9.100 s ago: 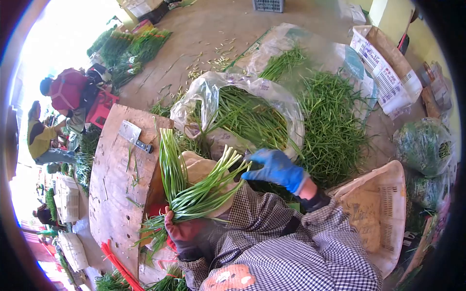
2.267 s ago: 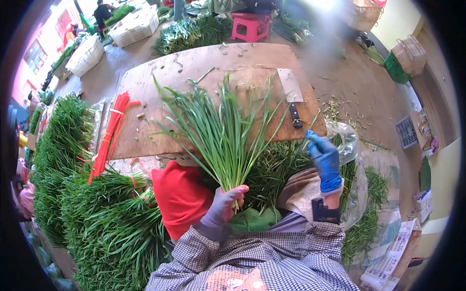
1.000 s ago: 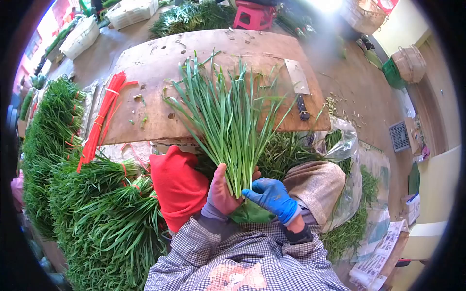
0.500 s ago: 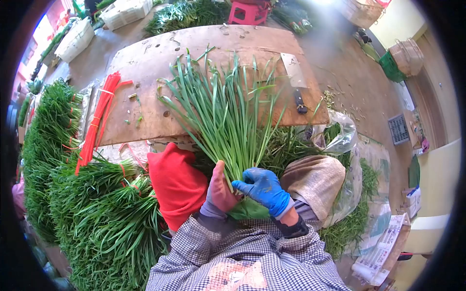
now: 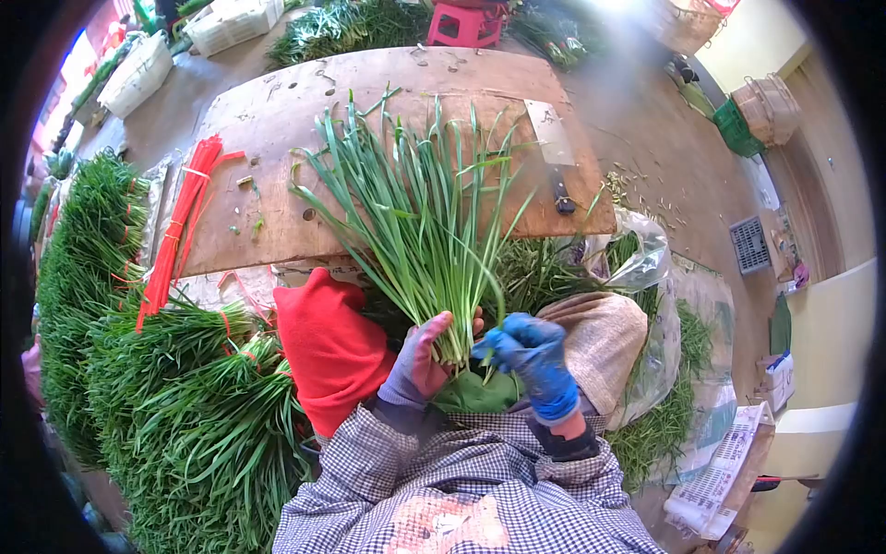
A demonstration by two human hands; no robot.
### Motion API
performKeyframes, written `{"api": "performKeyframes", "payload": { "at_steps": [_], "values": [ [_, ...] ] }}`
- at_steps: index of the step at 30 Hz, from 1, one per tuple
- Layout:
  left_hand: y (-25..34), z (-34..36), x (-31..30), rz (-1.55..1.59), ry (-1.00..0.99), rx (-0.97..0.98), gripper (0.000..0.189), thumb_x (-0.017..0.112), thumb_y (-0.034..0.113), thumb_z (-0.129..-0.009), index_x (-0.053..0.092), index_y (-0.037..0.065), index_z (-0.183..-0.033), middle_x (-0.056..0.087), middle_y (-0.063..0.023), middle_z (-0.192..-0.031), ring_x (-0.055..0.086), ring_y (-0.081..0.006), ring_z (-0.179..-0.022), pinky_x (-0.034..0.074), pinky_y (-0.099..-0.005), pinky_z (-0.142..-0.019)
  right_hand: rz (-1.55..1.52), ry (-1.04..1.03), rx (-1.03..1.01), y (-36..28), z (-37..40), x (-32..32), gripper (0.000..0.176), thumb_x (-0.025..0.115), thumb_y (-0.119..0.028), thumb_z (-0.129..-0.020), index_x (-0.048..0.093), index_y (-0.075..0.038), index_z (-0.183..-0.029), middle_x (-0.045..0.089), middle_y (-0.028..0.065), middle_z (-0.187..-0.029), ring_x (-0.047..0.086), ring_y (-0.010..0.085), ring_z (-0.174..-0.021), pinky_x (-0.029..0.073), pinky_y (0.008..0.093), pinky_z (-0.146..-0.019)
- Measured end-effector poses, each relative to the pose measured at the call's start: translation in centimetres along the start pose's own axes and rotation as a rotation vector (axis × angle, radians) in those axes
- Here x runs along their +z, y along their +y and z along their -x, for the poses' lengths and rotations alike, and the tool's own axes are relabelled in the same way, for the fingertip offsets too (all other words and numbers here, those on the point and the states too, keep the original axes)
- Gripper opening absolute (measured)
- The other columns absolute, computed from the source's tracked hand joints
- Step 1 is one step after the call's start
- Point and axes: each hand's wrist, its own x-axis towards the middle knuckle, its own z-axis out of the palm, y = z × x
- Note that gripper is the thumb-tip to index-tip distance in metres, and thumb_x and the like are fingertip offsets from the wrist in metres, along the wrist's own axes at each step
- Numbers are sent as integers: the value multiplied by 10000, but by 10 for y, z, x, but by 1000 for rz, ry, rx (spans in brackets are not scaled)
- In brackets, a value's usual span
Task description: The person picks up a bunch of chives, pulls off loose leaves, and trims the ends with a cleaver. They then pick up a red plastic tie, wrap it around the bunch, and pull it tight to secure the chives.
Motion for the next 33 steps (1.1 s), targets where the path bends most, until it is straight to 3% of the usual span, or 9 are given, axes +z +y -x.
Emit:
{"api": "performKeyframes", "payload": {
  "at_steps": [5,9,11,16,19,21,26,31,33],
  "values": [
    [-2,-2,-1,30,-55,-2,460,553,282,-960,511,-42,-1284,588,-164,-1253,599,-265,-1137,487,-502,-982,-101,414,-97,-19,2,-56,211,601,-122,-898,700,-30,-737,682,29,-727,539,28,-562,395,179,-512],
    [1,0,0,131,-150,-41,474,546,286,-966,489,-29,-1316,580,-158,-1275,584,-263,-1164,457,-501,-1020,75,405,-26,20,12,-92,229,642,-189,-881,695,-20,-735,694,58,-724,566,97,-544,425,230,-516],
    [1,0,2,170,-183,-55,482,542,283,-969,471,-22,-1335,575,-157,-1284,578,-261,-1175,446,-502,-1032,947,-60,335,45,26,-88,262,682,-243,-855,688,-3,-749,688,109,-739,600,203,-569,464,311,-551],
    [-1,5,9,61,-109,-34,493,537,240,-974,412,-7,-1382,540,-176,-1327,595,-255,-1155,432,-474,-1064,350,-193,224,57,44,-8,303,704,-321,-846,698,-18,-845,674,144,-736,640,264,-658,483,357,-614],
    [-1,4,13,-104,-78,-7,520,542,220,-949,401,-19,-1389,494,-199,-1377,556,-277,-1212,401,-484,-1090,420,-354,54,49,32,15,306,689,-331,-872,702,-26,-858,666,107,-685,642,217,-645,483,333,-601],
    [-1,1,6,194,-238,-59,550,562,199,-914,405,-48,-1379,519,-202,-1348,524,-330,-1242,421,-515,-1059,27,-289,188,55,25,23,287,664,-287,-920,702,-2,-913,667,20,-720,577,89,-633,476,267,-579],
    [5,4,6,337,-209,-83,568,484,311,-947,407,-40,-1387,488,-213,-1382,456,-362,-1304,345,-560,-1091,370,-385,231,59,16,-1,246,671,-268,-902,693,-43,-803,593,46,-598,546,103,-560,455,298,-534],
    [3,3,7,310,-194,-79,575,467,397,-974,428,-8,-1380,501,-210,-1365,467,-361,-1291,347,-570,-1082,130,-303,426,14,24,-16,257,717,-236,-868,655,-20,-744,586,51,-622,504,84,-542,432,295,-514],
    [2,2,7,338,-175,-86,575,456,404,-980,434,-15,-1373,526,-210,-1337,491,-369,-1264,372,-548,-1071,195,-253,164,9,17,-11,267,727,-247,-862,644,-27,-734,581,51,-627,548,92,-578,441,294,-529]
  ]
}}
